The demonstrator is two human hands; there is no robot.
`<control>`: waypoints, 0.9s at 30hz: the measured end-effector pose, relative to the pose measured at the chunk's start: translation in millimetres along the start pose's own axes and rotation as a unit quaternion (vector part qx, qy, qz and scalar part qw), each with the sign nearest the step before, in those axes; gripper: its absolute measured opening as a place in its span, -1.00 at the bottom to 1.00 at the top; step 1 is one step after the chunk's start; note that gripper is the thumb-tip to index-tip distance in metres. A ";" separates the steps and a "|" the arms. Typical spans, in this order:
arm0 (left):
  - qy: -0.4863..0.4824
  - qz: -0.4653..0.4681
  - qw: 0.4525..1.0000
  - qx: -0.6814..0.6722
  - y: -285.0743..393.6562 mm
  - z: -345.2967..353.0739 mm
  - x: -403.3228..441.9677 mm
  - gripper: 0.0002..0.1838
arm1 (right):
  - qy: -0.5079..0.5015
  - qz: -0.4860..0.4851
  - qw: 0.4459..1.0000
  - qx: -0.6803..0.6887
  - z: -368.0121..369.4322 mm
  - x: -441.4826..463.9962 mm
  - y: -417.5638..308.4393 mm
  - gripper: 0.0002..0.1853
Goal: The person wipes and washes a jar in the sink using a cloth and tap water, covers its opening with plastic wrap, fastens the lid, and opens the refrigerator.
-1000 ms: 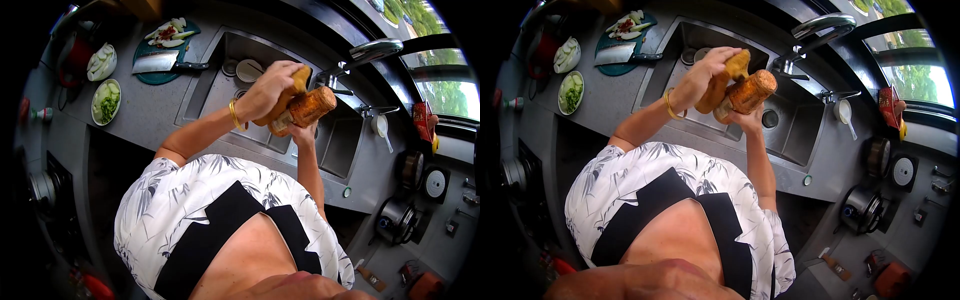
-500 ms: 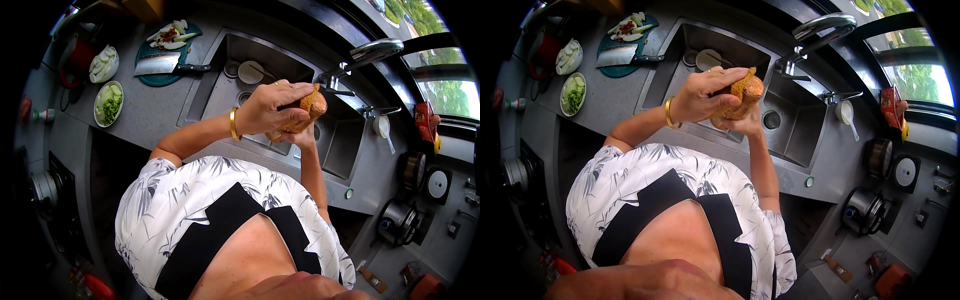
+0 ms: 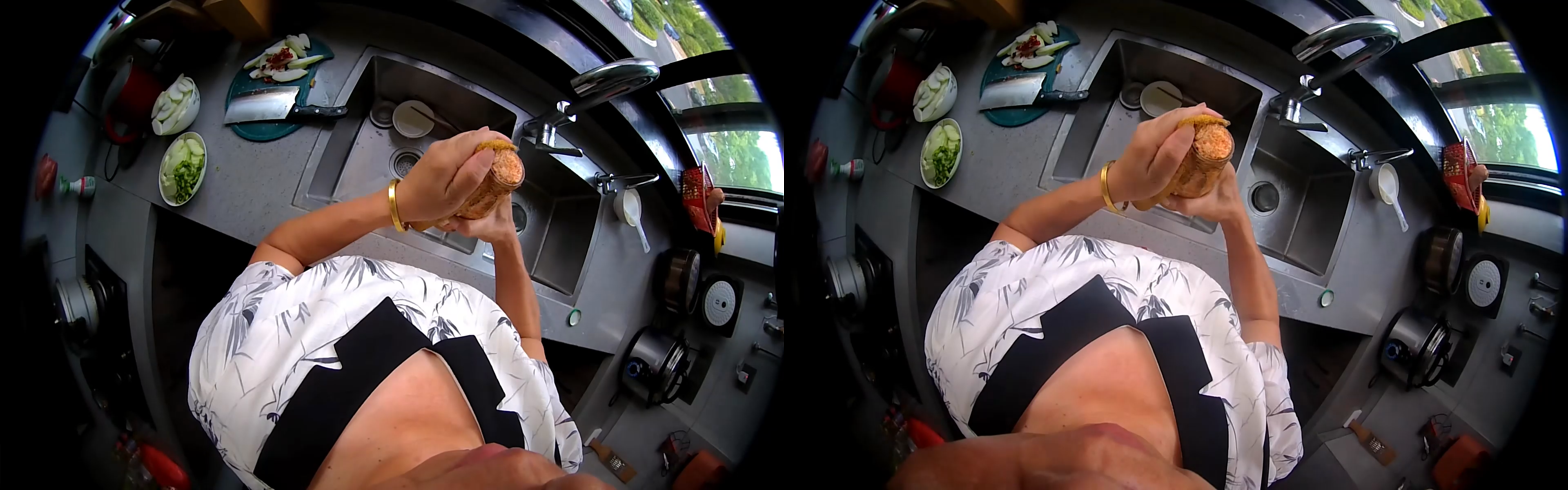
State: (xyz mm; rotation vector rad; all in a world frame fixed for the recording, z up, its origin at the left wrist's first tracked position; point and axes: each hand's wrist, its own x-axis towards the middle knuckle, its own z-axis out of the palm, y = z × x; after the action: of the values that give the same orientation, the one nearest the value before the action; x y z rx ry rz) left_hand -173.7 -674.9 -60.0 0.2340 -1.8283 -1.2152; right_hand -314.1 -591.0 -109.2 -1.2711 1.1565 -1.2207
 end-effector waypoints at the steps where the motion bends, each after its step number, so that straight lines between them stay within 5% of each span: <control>1: -0.022 -0.018 1.000 -0.007 1.3 -3.0 2.7 -0.61 | -0.004 -0.007 1.000 -0.008 -1.0 -0.8 2.3 -0.17; 10: -0.264 -0.143 0.942 -0.154 -0.1 -17.9 35.6 -0.45 | -0.093 -0.065 0.993 -0.023 -4.2 -10.5 10.1 -0.21; 15: -0.371 -0.166 0.904 -0.129 -6.7 -16.2 52.7 -0.49 | -0.151 -0.047 0.985 -0.066 -5.2 -14.2 6.8 -0.21; 18: -0.174 -0.071 0.963 0.192 -20.9 -12.9 55.3 -0.53 | -0.199 -0.172 0.963 -0.064 1.9 -4.5 -7.1 -0.21; 19: -0.050 -0.033 0.957 0.283 -31.4 -9.5 51.1 -0.58 | -0.194 -0.159 0.966 0.057 9.9 0.9 -13.9 -0.21; 20: -0.037 -0.078 0.944 0.320 -37.1 -12.6 50.9 -0.60 | -0.185 -0.144 0.956 0.176 15.4 5.8 -22.3 -0.22; 27: -0.044 -0.168 0.961 0.217 -55.0 -38.6 22.5 -0.54 | -0.224 -0.208 0.911 0.275 -1.6 11.9 -20.9 -0.20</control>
State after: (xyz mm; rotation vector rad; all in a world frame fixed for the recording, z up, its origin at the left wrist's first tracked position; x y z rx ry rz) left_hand -174.0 -740.2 -87.5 0.7736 -2.1817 -1.0401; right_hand -315.2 -601.7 -87.7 -1.2870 0.1769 -1.3357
